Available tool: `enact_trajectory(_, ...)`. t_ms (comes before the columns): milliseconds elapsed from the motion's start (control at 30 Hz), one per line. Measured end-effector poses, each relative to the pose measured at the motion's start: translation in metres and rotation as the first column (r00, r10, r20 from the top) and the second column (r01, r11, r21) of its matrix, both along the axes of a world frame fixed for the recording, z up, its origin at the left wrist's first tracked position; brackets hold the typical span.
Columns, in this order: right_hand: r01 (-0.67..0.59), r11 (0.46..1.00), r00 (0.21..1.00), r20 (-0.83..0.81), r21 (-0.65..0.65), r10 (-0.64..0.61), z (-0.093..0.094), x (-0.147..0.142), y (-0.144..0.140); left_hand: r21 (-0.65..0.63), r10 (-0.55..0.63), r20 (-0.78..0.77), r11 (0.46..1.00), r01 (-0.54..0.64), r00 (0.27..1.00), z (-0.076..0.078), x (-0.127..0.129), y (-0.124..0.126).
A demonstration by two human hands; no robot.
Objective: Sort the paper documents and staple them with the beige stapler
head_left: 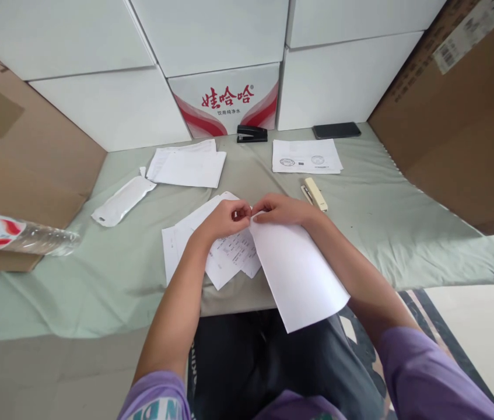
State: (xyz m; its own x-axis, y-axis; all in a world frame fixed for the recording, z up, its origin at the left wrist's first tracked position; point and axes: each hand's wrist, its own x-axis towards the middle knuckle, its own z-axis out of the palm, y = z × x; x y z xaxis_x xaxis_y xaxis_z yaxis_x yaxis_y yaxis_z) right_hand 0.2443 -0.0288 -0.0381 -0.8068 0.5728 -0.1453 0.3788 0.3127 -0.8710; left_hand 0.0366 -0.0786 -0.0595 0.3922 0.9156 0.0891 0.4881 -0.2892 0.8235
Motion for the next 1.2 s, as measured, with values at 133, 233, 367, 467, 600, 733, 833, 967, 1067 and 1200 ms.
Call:
enact_trajectory(133, -0.021, 0.999, 0.999, 0.035, -0.025, 0.022, 0.007, -0.0004, -0.0044, -0.119, -0.035, 0.059, 0.992, 0.042, 0.998, -0.0022, -0.0001, 0.0018)
enact_trajectory(233, -0.009, 0.999, 0.996, 0.086, -0.047, 0.013, 0.0098, -0.0013, -0.007, -0.141, -0.043, 0.061, 0.989, 0.051, 0.997, -0.0036, 0.0011, 0.0021)
enact_trajectory(367, 0.061, 0.997, 0.991, 0.122, -0.049, -0.055, 0.0076, -0.0015, -0.0055, -0.127, -0.033, 0.058, 0.991, 0.04, 0.998, -0.0046, 0.0025, 0.0024)
enact_trajectory(467, 0.07, 0.997, 0.992, 0.104, -0.039, -0.066, 0.0049, 0.0005, -0.002, -0.113, 0.0, 0.074, 0.994, 0.008, 0.997, -0.0028, 0.0014, 0.0021)
enact_trajectory(600, 0.052, 0.998, 0.996, 0.078, 0.021, -0.053, 0.005, 0.0015, -0.0016, -0.074, 0.03, 0.039, 0.997, -0.027, 0.999, 0.0013, 0.0003, 0.0003)
enact_trajectory(733, 0.034, 0.997, 0.995, 0.093, 0.074, -0.041, 0.0071, -0.0017, -0.0051, -0.055, 0.022, -0.015, 0.998, -0.023, 1.0, 0.003, 0.0017, -0.0019)
enact_trajectory(833, 0.032, 0.996, 0.994, 0.105, 0.08, -0.041, 0.0083, -0.0032, -0.0063, -0.065, 0.019, -0.004, 0.998, -0.02, 1.0, 0.0026, 0.0027, -0.0024)
enact_trajectory(967, 0.031, 0.998, 0.991, 0.131, 0.055, -0.038, 0.0103, -0.0027, -0.0065, -0.099, 0.007, 0.036, 0.995, -0.003, 0.999, 0.0018, 0.0037, -0.0015)
enact_trajectory(1067, 0.034, 0.999, 0.99, 0.134, 0.026, -0.037, 0.0104, -0.0022, -0.007, -0.119, -0.01, 0.068, 0.993, 0.018, 0.998, 0.0005, 0.0044, -0.0003)
enact_trajectory(1200, 0.058, 0.998, 0.992, 0.111, -0.02, -0.055, 0.0069, -0.0028, -0.0069, -0.126, 0.009, 0.097, 0.992, 0.003, 0.995, -0.0051, 0.0053, 0.001)
